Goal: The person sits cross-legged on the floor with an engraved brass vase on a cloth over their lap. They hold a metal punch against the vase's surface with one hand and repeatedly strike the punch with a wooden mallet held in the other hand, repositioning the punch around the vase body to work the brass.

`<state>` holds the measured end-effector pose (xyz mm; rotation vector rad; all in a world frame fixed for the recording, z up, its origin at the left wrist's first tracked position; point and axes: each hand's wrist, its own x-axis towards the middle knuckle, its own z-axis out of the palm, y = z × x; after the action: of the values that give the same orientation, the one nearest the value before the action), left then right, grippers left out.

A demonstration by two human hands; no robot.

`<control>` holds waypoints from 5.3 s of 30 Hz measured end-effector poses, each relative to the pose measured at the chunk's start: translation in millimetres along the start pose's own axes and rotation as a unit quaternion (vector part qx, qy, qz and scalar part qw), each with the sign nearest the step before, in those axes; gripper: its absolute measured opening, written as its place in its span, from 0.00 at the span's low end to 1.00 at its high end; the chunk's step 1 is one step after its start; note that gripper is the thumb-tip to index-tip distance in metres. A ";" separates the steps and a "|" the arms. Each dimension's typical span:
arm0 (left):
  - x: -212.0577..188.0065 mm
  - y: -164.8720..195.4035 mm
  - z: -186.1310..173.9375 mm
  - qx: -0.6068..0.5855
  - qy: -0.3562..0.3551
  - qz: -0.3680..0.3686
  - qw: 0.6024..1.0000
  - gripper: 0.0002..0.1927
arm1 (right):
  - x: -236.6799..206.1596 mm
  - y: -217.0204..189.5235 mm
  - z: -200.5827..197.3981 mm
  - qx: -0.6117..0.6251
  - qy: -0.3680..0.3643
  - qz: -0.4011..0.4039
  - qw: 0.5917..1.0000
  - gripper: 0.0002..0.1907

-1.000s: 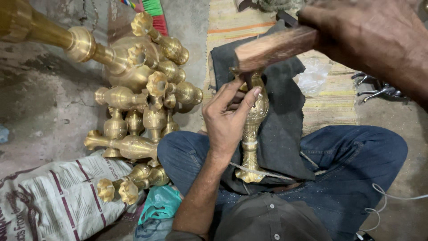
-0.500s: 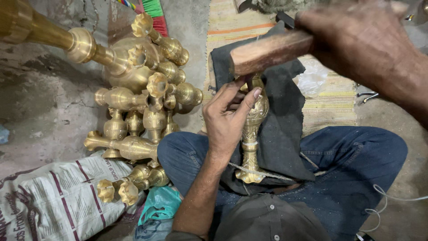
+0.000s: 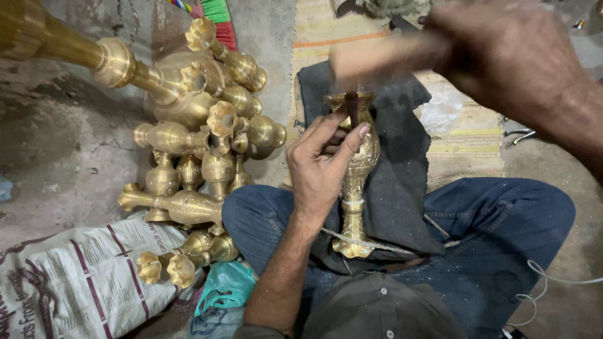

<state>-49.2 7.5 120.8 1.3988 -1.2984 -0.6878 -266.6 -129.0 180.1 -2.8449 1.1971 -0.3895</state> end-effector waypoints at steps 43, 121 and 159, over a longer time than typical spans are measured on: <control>0.1 2.7 1.1 -0.003 0.003 -0.003 1.000 0.18 | 5.6 19.2 8.8 0.314 0.014 0.138 0.939 0.08; 4.0 -4.6 0.8 -0.028 -0.006 -0.043 0.999 0.18 | 17.1 20.9 9.8 0.272 -0.051 0.192 0.942 0.01; 9.7 -5.0 -4.9 -0.021 -0.029 -0.037 0.999 0.16 | 9.4 5.3 3.3 0.111 0.008 -0.027 0.993 0.19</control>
<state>-40.7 -0.9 119.7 1.4073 -1.2750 -0.8076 -263.2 -139.7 178.3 -2.6913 1.0098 -0.5131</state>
